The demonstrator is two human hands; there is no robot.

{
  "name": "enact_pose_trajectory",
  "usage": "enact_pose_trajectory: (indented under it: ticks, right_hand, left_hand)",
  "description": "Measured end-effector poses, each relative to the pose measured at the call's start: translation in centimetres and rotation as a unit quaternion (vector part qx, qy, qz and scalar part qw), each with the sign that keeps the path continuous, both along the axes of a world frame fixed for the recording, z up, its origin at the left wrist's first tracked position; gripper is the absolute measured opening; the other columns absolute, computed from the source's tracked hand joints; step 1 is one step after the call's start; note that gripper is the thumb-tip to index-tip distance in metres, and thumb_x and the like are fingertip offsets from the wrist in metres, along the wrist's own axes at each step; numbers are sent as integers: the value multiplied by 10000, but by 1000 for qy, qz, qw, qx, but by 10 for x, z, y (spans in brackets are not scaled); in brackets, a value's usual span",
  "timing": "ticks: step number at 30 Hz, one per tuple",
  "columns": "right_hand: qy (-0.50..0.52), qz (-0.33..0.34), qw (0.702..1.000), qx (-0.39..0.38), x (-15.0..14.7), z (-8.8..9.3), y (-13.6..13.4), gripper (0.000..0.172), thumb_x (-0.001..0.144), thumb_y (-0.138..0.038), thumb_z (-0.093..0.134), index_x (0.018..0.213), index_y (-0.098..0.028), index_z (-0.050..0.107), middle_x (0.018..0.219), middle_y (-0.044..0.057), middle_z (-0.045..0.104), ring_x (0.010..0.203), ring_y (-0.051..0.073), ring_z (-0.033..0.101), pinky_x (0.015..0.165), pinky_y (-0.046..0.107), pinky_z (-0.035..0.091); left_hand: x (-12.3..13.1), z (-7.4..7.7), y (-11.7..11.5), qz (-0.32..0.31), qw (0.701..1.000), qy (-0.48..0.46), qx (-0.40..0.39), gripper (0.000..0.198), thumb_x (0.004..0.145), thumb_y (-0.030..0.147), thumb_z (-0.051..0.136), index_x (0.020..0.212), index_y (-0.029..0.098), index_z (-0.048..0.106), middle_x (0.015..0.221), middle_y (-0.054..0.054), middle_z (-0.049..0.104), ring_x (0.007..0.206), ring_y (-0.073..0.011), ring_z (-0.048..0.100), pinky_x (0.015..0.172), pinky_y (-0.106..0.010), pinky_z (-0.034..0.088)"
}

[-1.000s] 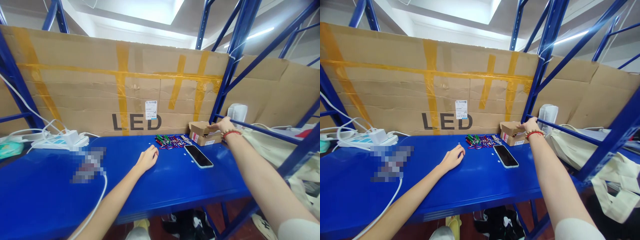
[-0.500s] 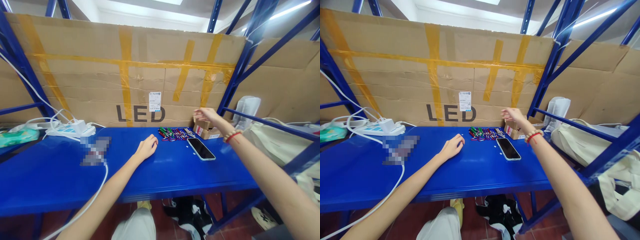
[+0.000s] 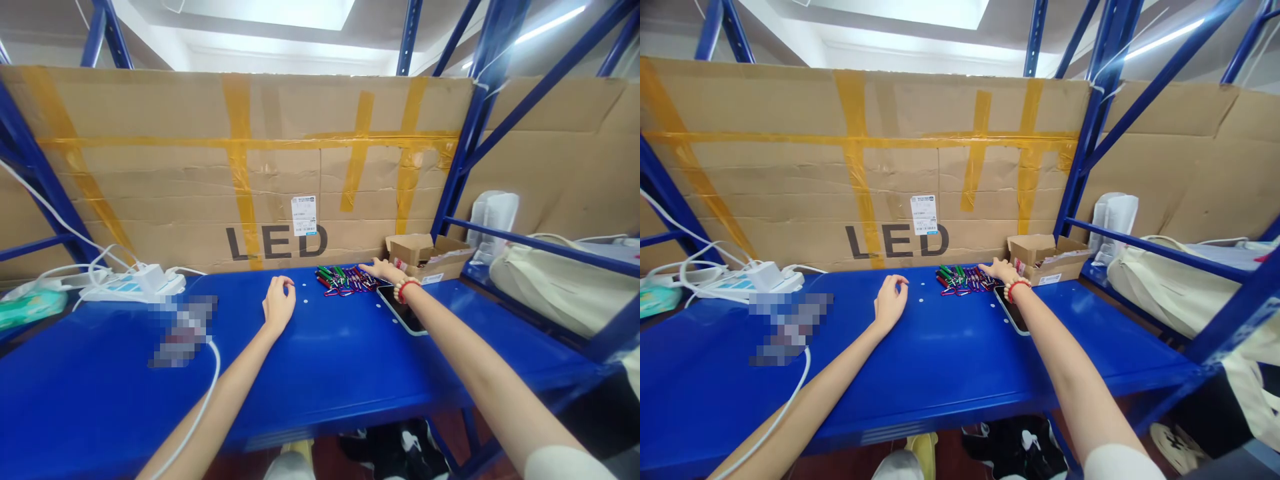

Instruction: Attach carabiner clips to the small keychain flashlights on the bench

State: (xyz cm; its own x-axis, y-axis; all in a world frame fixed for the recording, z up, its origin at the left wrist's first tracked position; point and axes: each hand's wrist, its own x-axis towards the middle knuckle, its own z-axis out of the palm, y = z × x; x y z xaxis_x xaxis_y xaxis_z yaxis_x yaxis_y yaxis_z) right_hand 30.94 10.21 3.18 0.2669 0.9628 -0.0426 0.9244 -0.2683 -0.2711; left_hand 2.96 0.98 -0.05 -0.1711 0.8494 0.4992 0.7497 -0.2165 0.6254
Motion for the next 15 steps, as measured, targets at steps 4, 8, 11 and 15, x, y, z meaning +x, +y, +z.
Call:
enact_pose_trajectory:
  ticks: [4,8,11,15]
  right_hand:
    - [-10,-53,998,10,-16,-11,6,825,764,-715,347,1379,-165,339,1357,224,372,1246,377,357,956,523,293]
    - [-7,-109,994,-15,-30,-18,13,854,735,-768,295,1366,-196,366,1383,224,322,1253,429,302,921,633,243]
    - [-22,-99,994,-27,-35,-21,19,871,720,-779,309,1359,-192,381,1392,219,306,1259,425,290,943,631,214]
    - [-46,-60,997,-25,-35,-26,20,872,712,-782,328,1345,-187,406,1377,207,329,1258,400,299,966,594,222]
  left_hand:
    - [-3,0,5,23,997,-65,-17,165,830,201,386,821,228,549,875,5,556,718,-130,518,576,-236,319]
    - [-1,1,4,3,997,-69,-22,153,819,188,400,811,221,549,847,12,545,682,-117,499,571,-233,309]
    - [1,2,2,-14,998,-55,-17,150,818,177,408,810,216,553,836,12,545,678,-112,497,571,-227,310]
    - [2,4,1,-27,999,-42,-7,154,819,173,411,803,214,558,831,11,543,689,-110,500,562,-221,306]
